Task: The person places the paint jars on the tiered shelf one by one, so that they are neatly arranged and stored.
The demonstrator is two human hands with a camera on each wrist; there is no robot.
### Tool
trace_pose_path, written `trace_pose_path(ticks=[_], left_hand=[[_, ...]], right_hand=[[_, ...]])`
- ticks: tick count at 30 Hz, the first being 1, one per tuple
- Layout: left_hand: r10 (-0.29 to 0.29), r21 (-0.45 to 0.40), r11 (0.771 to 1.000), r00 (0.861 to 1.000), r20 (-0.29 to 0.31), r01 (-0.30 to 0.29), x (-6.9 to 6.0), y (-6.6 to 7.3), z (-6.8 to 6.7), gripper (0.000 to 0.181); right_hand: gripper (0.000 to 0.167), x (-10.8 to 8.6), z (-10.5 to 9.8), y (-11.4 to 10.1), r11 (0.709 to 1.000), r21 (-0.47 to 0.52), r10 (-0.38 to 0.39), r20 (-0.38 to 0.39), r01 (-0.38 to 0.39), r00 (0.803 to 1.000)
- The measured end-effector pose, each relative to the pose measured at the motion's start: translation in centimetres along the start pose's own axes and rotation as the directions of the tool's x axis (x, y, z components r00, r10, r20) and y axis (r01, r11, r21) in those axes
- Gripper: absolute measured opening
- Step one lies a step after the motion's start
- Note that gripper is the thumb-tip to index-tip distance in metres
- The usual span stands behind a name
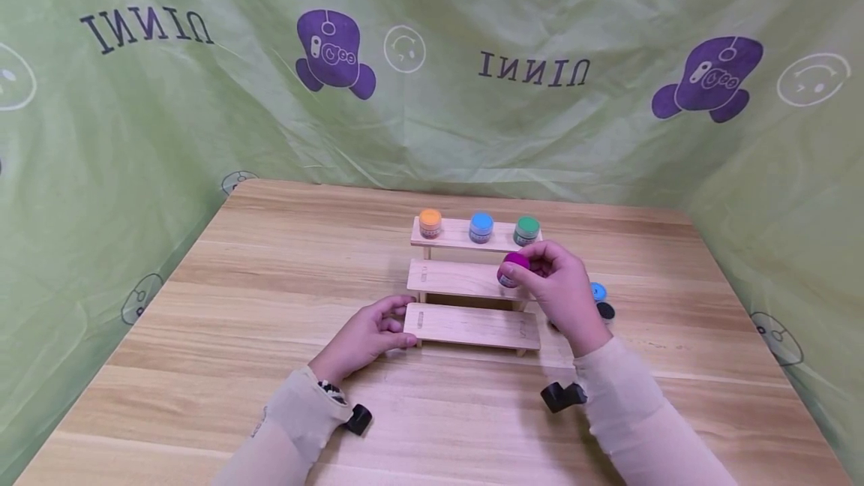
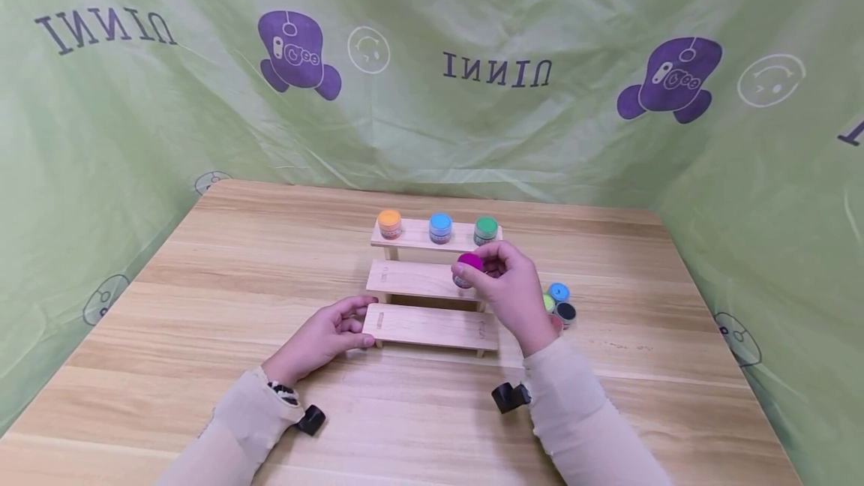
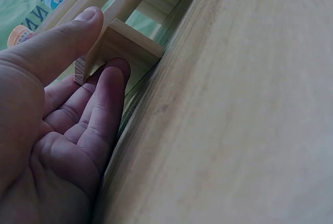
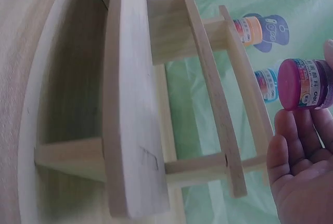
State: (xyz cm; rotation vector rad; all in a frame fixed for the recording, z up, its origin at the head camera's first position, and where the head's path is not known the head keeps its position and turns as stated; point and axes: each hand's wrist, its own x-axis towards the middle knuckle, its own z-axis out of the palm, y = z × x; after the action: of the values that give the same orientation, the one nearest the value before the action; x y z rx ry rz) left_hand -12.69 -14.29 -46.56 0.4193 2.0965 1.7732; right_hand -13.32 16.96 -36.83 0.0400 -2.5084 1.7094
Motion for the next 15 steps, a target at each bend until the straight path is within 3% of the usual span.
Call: trace_pose_path(ticks=[15], left_hand=[[-0.003,-0.007,1.0,1.0,-0.003,0.002,0.0,0.1,0.0,0.069]], right_hand=[[0.042,0.1,2.3,-0.4,1.0,0.011,0.012,0.061,-0.013,0.998]])
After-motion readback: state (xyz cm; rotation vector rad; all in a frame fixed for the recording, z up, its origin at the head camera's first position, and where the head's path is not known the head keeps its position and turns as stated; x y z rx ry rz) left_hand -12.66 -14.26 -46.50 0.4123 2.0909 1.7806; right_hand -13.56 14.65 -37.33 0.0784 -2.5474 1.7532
